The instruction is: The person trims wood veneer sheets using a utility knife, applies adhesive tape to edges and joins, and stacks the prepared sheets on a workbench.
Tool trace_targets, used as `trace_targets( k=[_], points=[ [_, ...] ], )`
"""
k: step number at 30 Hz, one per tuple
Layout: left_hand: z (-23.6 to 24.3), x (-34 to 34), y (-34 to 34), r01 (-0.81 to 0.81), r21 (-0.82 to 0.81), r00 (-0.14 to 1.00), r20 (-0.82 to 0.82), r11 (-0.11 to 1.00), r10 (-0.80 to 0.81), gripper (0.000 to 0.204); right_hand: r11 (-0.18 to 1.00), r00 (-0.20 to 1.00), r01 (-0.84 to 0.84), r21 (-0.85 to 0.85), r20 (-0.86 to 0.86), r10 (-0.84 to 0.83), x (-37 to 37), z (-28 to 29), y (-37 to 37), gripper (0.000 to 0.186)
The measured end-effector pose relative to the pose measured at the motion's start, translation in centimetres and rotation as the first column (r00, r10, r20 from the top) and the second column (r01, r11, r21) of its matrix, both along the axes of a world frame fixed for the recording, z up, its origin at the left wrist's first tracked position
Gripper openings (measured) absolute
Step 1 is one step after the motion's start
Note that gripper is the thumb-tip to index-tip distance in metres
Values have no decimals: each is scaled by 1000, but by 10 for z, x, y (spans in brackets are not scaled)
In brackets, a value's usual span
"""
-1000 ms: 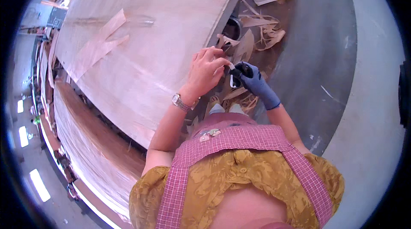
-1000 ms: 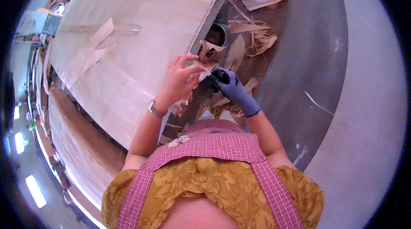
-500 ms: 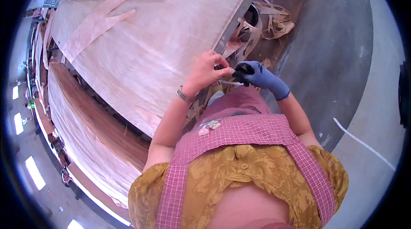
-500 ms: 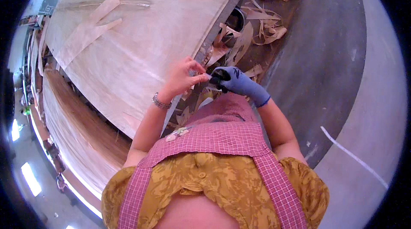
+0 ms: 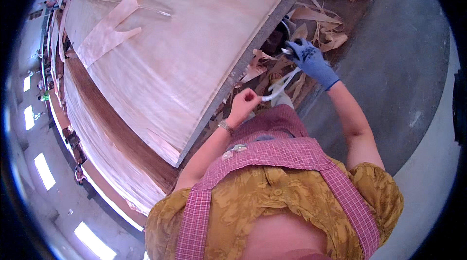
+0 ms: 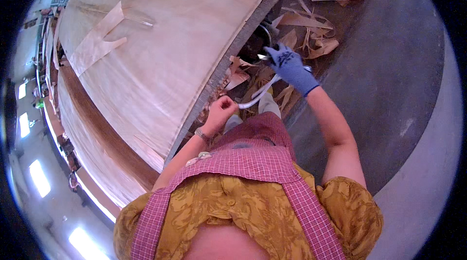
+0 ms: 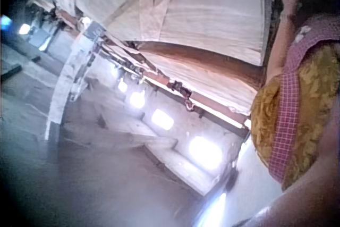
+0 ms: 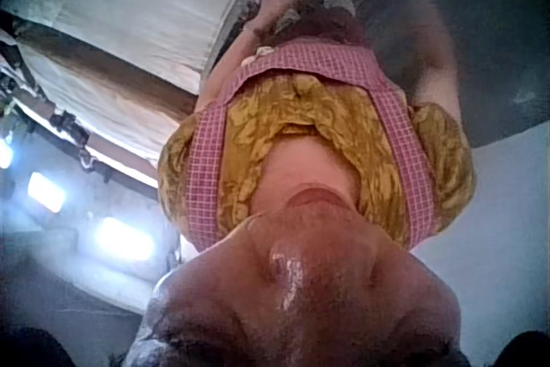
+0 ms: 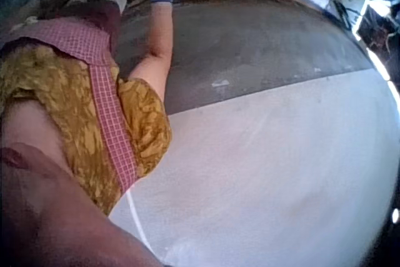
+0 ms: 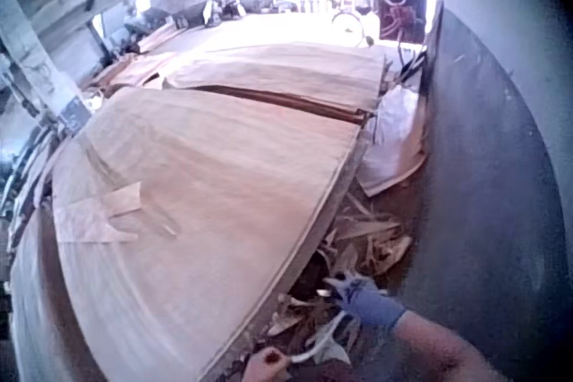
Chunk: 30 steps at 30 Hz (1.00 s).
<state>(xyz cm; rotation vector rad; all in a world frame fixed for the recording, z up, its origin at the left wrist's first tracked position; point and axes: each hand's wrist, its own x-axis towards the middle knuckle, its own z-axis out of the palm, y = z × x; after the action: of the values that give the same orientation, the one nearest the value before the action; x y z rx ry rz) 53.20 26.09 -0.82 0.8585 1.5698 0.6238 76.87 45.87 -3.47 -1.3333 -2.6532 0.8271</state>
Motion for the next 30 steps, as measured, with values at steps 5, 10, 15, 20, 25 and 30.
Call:
trace_targets(
  k=[5,10,15,20,25,30],
  points=[
    [15,24,10,280,63,954,-130,958,-270,25,988,993,-13,151,-118,31,-22,-40,-31,45],
    [34,42,45,456,184,873,-284,871,-397,26,886,995,-44,-462,59,81,89,-69,21,37],
    [34,72,71,531,319,832,-372,785,-412,25,772,808,539,337,53,-587,166,-32,78,43],
    [42,90,99,359,283,933,-119,889,-338,22,838,782,-105,-535,-565,-263,61,-1,-17,32],
    [5,75,110,182,197,948,-294,963,-119,22,518,935,-298,-802,-354,-12,75,-61,10,33],
    [-55,78,153,-168,-81,932,-338,982,132,32,999,982,28,-23,-184,-31,74,-47,90,38]
  ],
)
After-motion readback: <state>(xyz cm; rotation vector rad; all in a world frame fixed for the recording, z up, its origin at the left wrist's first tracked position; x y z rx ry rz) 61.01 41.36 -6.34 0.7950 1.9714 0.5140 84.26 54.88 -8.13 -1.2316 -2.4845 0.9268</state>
